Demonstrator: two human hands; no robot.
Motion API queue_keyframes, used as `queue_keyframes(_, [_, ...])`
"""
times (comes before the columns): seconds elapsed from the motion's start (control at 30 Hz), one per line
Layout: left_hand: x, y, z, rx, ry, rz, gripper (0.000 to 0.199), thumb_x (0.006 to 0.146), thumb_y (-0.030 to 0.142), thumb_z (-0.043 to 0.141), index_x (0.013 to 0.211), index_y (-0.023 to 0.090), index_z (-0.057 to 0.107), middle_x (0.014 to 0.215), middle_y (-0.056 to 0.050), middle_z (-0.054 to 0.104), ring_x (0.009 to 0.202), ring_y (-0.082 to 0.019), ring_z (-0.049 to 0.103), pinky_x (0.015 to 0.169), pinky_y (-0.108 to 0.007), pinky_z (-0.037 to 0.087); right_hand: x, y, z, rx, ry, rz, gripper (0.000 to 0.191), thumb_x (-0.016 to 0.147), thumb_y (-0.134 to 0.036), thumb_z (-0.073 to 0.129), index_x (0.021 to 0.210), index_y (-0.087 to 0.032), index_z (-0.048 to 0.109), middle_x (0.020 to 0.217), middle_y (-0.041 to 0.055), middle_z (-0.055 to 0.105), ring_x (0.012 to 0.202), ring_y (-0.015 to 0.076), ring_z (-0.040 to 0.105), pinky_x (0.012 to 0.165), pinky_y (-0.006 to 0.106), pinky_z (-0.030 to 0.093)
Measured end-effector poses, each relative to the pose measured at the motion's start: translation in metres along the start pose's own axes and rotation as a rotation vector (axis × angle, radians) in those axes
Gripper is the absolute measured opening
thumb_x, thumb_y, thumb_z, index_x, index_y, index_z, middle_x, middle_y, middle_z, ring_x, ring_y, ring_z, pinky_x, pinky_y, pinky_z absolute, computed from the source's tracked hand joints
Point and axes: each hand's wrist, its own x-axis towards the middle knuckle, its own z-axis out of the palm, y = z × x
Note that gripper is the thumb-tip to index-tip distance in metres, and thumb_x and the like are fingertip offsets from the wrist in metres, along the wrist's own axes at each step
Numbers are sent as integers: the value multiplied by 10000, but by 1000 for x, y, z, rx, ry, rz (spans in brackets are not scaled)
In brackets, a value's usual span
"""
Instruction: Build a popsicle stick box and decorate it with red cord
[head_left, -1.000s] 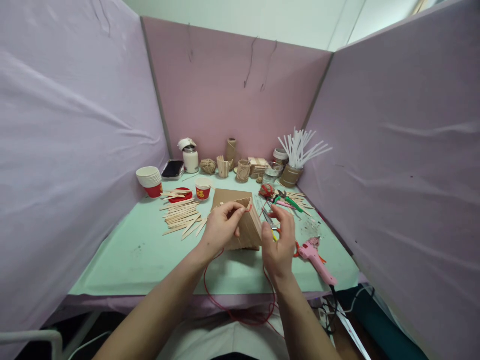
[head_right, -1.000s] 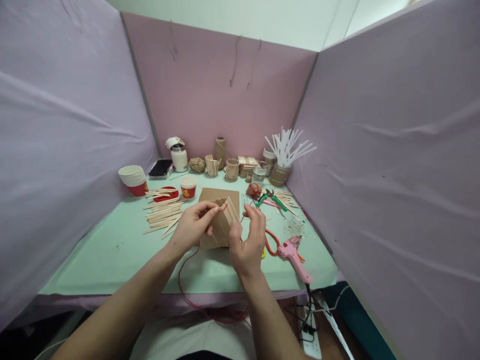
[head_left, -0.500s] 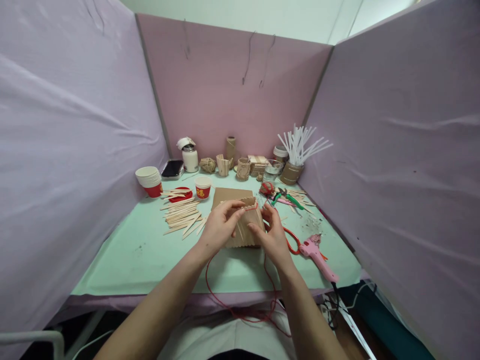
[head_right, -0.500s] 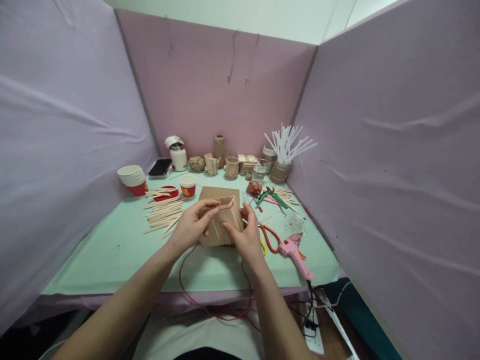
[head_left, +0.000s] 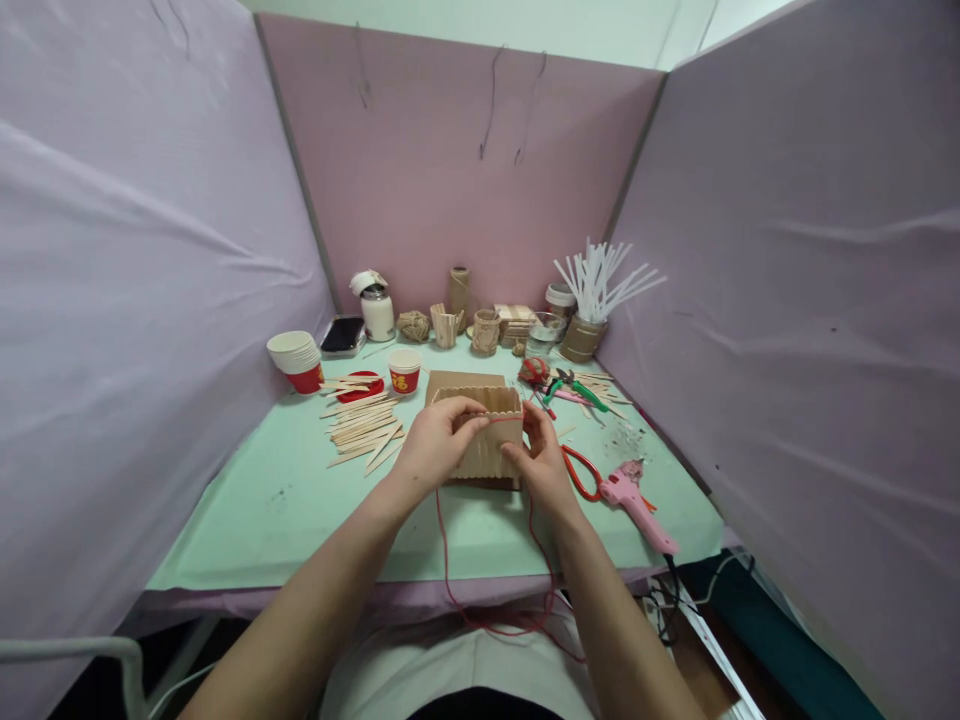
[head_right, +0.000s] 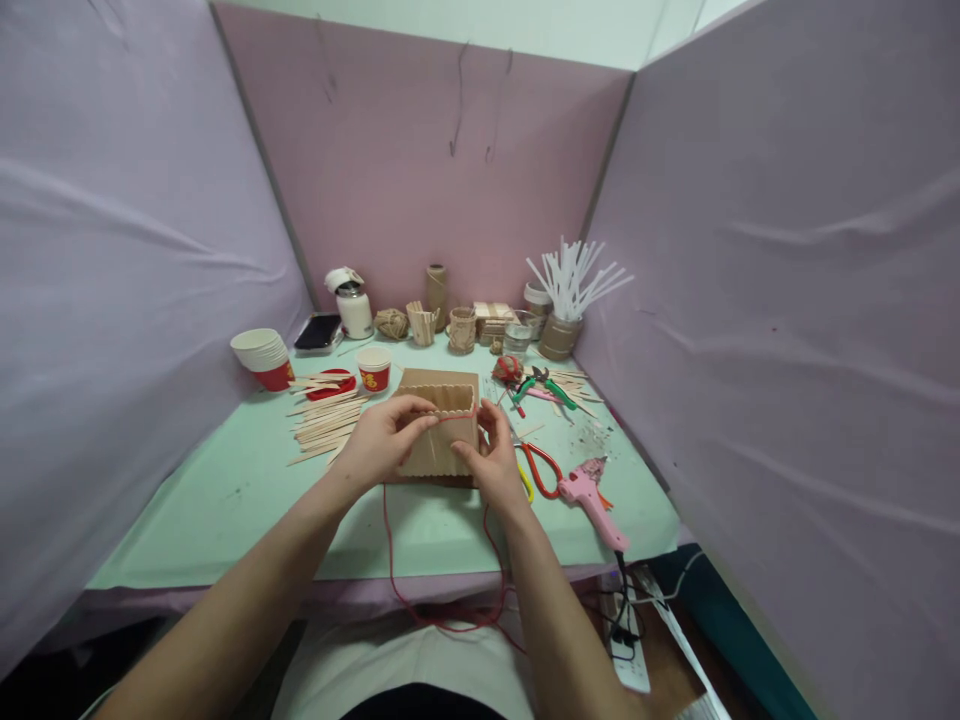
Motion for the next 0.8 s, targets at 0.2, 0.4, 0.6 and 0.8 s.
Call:
queue_keyframes(0.2, [-1,-14,10,120,-29,112,104,862,231,577,865,197,676,879,-16,709,843,-174,636,760,-282,461,6,10,-3,63,-84,30,721,681,-231,735,1322,-282,410,1423,81,446,1339,247,413,1117,450,339])
queue_keyframes(0.4, [-5,-18,19,199,-46,153,99,874,204,572,874,191,671,884,-29,698,848,-180,627,753,-289,452,2,7,-19,-242,-109,11,803,684,-245,732,1387,-303,348,1449,86,393,1350,259,384,1109,486,337])
queue_keyframes(0.6, [-4,-17,19,235,-44,173,85,873,202,579,887,193,662,884,-28,700,843,-180,628,754,-287,457,0,-24,-26,-692,-87,-309,463,792,-318,682,1228,-291,530,1383,96,384,1351,279,344,1111,505,318])
queue_keyframes(0.8, [-4,-15,19,249,-56,158,86,878,236,575,891,197,652,886,-24,698,842,-180,627,742,-287,459,8,-35,-21,-882,-158,-450,99,857,-263,620,951,-232,624,1352,121,432,1311,293,366,1075,519,338])
